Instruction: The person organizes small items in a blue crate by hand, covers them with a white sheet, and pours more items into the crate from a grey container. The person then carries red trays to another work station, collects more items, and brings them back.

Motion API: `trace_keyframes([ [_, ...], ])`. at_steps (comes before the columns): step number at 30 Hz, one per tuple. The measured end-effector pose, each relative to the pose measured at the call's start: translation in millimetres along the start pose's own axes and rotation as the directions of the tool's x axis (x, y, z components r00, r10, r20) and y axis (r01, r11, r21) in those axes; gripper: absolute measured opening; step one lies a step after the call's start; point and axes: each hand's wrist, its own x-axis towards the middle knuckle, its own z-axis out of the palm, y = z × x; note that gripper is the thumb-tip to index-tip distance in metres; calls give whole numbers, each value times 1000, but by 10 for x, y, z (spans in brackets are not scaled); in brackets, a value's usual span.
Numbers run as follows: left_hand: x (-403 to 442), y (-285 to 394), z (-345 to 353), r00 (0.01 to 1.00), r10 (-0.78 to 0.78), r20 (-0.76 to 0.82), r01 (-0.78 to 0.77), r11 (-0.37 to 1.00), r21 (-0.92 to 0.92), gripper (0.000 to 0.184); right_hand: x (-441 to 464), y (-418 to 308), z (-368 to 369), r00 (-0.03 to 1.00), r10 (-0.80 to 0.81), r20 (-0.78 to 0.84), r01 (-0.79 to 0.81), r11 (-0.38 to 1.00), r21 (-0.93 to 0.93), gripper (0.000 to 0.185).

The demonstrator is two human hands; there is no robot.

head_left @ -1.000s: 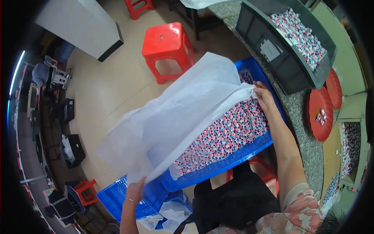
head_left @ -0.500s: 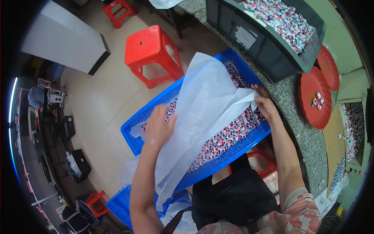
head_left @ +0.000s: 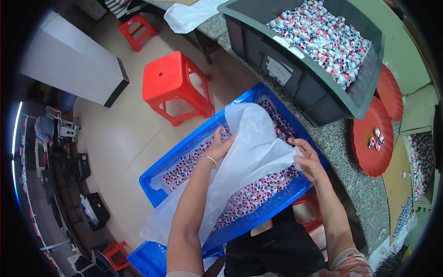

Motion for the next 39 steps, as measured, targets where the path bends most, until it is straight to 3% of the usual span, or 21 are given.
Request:
trace_keyframes([
  [2,153,6,8,976,9,217,-3,1000,-27,58,16,-64,23,1000,3,4,-3,998,-68,69],
  [4,291,-67,-43,953,142,267,-159,986,45,48,1,-161,35,1000,18,-1,-18,993,-116,79],
  [6,378,-140,-173,889,415,191,-452,862,230,39,-55,-192,-97,996,36,-78,-49,984,-169,87],
  [10,109,587,-532,834,533,142,-548,831,95,28,-145,-100,-414,961,132,-244,-215,909,-356,89],
  [12,186,827,-582,803,585,115,-593,768,242,27,-174,-160,-413,929,184,-321,-317,842,-436,82],
  [13,233,943,-571,785,611,104,-609,729,314,26,-177,-163,-431,926,181,-331,-309,867,-391,81],
  [16,348,1241,-403,780,623,61,-622,759,192,27,-233,41,-683,933,144,-331,-267,892,-365,69],
  [18,432,1362,-199,791,607,70,-600,751,275,25,-333,53,-666,928,167,-333,-164,986,37,62],
  [20,630,1398,-14,763,640,87,-634,717,289,25,-411,-51,-557,913,209,-351,-71,927,369,46],
  [22,972,1308,145,689,716,111,-719,655,232,24,-457,263,-872,859,170,-483,46,914,403,42],
  [24,1062,1320,328,625,775,96,-730,536,424,26,-459,432,-1090,776,174,-606,151,882,447,39],
  [27,1196,1346,577,532,843,83,-705,387,594,25,-476,175,-867,677,94,-730,136,959,250,41],
  [28,1203,1379,663,497,863,89,-704,341,623,23,-498,331,-1000,632,-95,-769,121,992,-23,40],
  [29,1237,1403,722,461,882,97,-700,294,650,20,-571,527,-1230,593,-346,-727,-167,830,-532,36],
  [30,1444,1364,748,467,879,93,-678,288,677,16,-679,737,-1527,630,-540,-558,-421,366,-830,33],
  [31,1529,1361,792,435,894,110,-683,247,688,16,-765,917,-1797,728,-604,-324,-547,-227,-805,31],
  [33,1684,1342,884,370,918,142,-687,168,707,17,-717,953,-1852,857,-476,-196,-509,-729,-458,30],
  [34,1884,1276,895,368,916,159,-708,166,686,18,-680,819,-1632,858,-429,-281,-513,-732,-448,31],
  [36,1902,1345,1017,450,886,107,-624,227,748,19,-691,871,-1729,893,-440,-97,-443,-818,-367,37],
  [38,2017,1381,1083,468,879,94,-596,235,768,22,-598,465,-1173,733,-587,-344,-453,-43,-891,43],
  [39,2032,1348,1114,425,901,90,-611,212,763,22,-580,251,-834,674,-543,-501,-304,414,-858,45],
])
